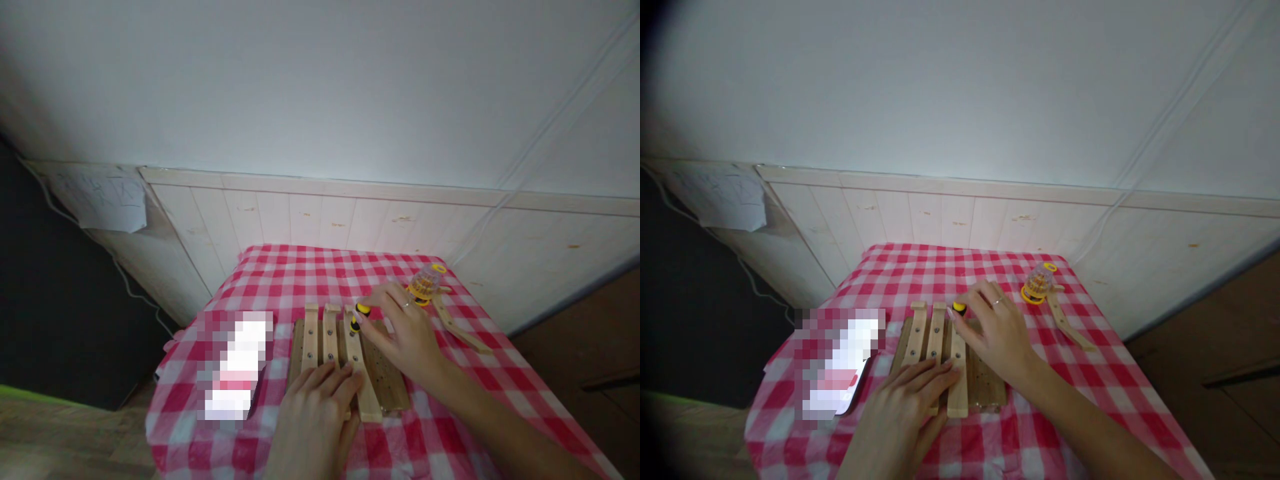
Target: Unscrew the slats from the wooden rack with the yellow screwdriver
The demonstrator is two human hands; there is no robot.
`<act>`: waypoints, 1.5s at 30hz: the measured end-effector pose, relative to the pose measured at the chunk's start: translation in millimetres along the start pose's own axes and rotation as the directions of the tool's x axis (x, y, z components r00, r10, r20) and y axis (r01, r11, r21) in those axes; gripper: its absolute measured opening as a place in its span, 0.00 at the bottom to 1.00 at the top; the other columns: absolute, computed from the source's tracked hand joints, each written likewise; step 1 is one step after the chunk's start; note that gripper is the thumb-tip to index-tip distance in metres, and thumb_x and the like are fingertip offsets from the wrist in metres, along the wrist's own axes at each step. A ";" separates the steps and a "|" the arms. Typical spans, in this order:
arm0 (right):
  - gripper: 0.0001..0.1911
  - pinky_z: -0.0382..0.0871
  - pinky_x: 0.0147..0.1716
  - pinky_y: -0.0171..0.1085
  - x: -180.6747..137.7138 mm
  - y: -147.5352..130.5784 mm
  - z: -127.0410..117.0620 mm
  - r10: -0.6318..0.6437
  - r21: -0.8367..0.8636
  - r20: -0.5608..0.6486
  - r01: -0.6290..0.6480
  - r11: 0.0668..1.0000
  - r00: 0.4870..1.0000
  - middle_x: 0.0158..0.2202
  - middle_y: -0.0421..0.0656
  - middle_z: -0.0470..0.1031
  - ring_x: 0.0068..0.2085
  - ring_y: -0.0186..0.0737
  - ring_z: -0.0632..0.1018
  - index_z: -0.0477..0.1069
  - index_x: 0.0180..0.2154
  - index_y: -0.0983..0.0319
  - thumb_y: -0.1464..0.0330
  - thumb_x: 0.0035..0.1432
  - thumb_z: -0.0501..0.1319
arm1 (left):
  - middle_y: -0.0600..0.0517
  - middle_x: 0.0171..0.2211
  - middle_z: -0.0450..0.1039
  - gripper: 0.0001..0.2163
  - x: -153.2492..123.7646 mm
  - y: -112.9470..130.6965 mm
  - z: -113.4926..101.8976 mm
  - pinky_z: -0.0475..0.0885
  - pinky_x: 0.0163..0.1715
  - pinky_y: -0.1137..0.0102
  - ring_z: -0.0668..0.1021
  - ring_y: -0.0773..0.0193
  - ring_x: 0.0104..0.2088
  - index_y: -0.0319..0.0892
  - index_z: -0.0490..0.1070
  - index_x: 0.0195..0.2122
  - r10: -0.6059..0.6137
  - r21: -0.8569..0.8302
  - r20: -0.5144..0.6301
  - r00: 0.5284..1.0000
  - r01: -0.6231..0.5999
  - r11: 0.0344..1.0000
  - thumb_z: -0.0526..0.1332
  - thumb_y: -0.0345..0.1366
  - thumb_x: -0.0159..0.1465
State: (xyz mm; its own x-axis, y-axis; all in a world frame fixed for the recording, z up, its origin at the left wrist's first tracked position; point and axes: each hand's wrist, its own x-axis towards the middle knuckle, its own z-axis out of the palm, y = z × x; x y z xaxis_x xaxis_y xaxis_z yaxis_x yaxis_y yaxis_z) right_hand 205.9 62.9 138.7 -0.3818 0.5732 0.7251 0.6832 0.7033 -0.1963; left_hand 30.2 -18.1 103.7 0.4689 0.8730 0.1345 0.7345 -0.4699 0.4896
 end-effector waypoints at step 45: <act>0.15 0.80 0.42 0.42 -10.8 15.4 7.2 0.091 0.397 -0.020 -0.076 0.915 0.996 0.42 0.44 0.84 0.42 0.43 0.84 0.77 0.48 0.53 0.73 0.63 0.58 | 0.53 0.53 0.77 0.24 -2.2 -26.1 17.6 0.78 0.49 0.64 0.80 0.54 0.50 0.48 0.74 0.55 0.196 0.152 -0.095 0.976 -0.180 0.972 0.62 0.25 0.57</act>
State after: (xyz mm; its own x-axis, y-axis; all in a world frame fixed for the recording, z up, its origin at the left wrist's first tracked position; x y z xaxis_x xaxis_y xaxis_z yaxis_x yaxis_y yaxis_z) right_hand 216.1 70.6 123.0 -0.3054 0.6266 0.7170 0.4071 0.7666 -0.4965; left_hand 18.7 -10.0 75.5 0.5544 0.7726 0.3093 0.7040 -0.6336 0.3207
